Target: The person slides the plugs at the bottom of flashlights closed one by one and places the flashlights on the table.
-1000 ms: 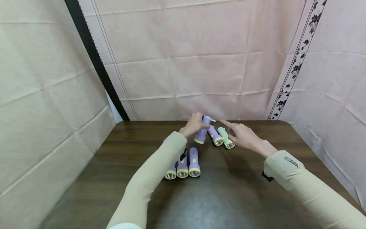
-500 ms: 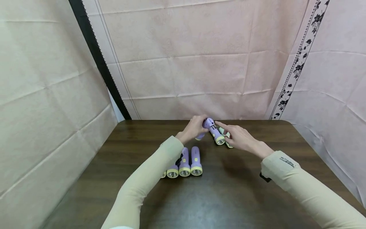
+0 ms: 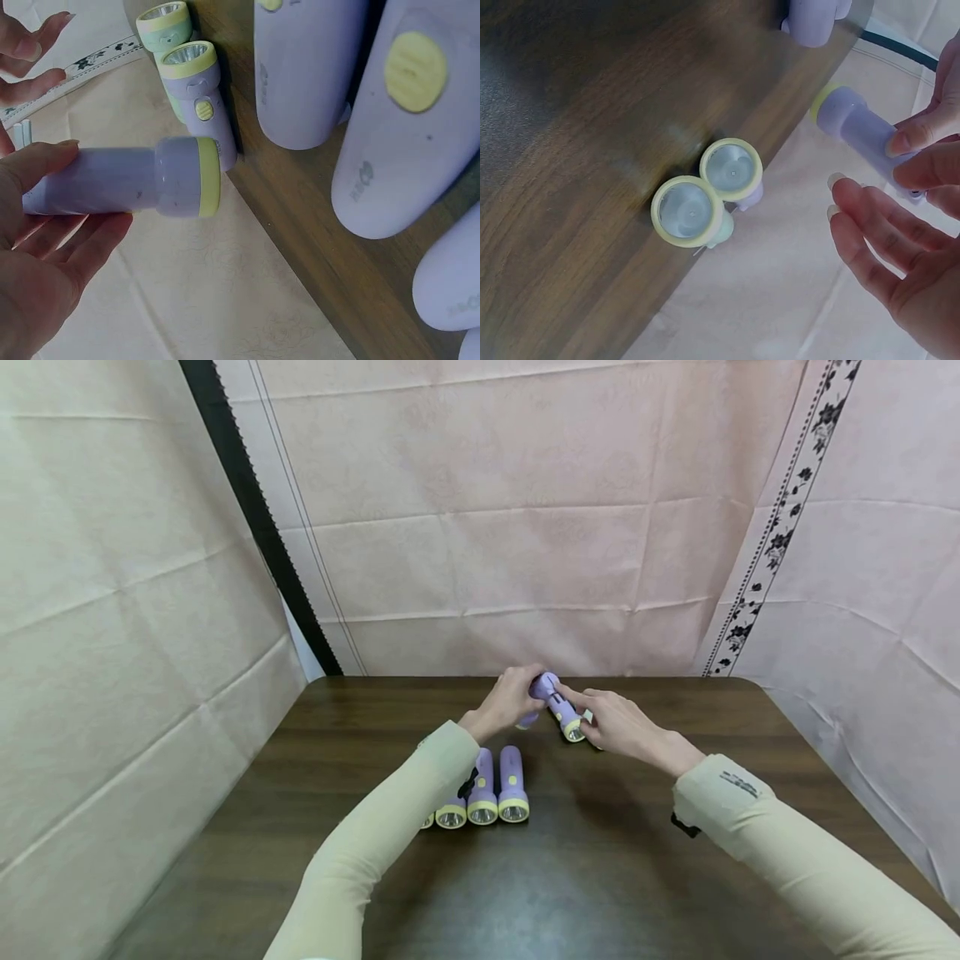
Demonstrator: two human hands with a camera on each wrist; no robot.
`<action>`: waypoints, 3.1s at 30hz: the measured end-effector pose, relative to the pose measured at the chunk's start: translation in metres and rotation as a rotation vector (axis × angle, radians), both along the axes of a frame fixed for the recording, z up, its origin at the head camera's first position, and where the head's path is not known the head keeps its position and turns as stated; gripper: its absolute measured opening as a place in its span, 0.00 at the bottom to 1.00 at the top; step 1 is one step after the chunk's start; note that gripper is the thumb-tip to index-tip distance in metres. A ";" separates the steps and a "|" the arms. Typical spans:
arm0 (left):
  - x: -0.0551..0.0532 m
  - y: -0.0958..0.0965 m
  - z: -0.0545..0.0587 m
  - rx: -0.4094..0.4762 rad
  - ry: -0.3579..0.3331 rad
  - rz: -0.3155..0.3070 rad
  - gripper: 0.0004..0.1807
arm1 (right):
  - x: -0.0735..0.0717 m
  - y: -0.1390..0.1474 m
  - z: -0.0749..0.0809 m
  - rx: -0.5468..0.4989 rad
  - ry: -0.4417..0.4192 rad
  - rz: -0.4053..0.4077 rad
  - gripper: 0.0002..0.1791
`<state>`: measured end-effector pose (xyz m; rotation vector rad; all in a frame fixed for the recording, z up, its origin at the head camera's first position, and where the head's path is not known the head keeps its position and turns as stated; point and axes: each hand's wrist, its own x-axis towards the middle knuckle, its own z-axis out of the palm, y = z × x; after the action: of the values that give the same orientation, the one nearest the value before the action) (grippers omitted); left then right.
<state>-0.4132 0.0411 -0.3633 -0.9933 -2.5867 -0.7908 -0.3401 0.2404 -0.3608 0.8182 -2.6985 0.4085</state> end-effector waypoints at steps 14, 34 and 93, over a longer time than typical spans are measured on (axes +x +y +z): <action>0.010 0.002 0.000 -0.021 -0.013 -0.044 0.19 | 0.002 -0.004 0.001 0.014 -0.005 -0.019 0.40; 0.026 0.009 0.006 -0.125 -0.118 0.102 0.29 | 0.010 -0.001 0.009 0.010 -0.030 -0.043 0.44; -0.058 0.101 -0.054 -0.094 -0.530 0.525 0.32 | 0.002 0.058 -0.016 -0.048 -0.078 -0.125 0.16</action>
<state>-0.4712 0.1416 -0.4170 -0.0824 -3.1328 -0.8715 -0.3385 0.2980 -0.3763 0.6282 -2.7813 0.4840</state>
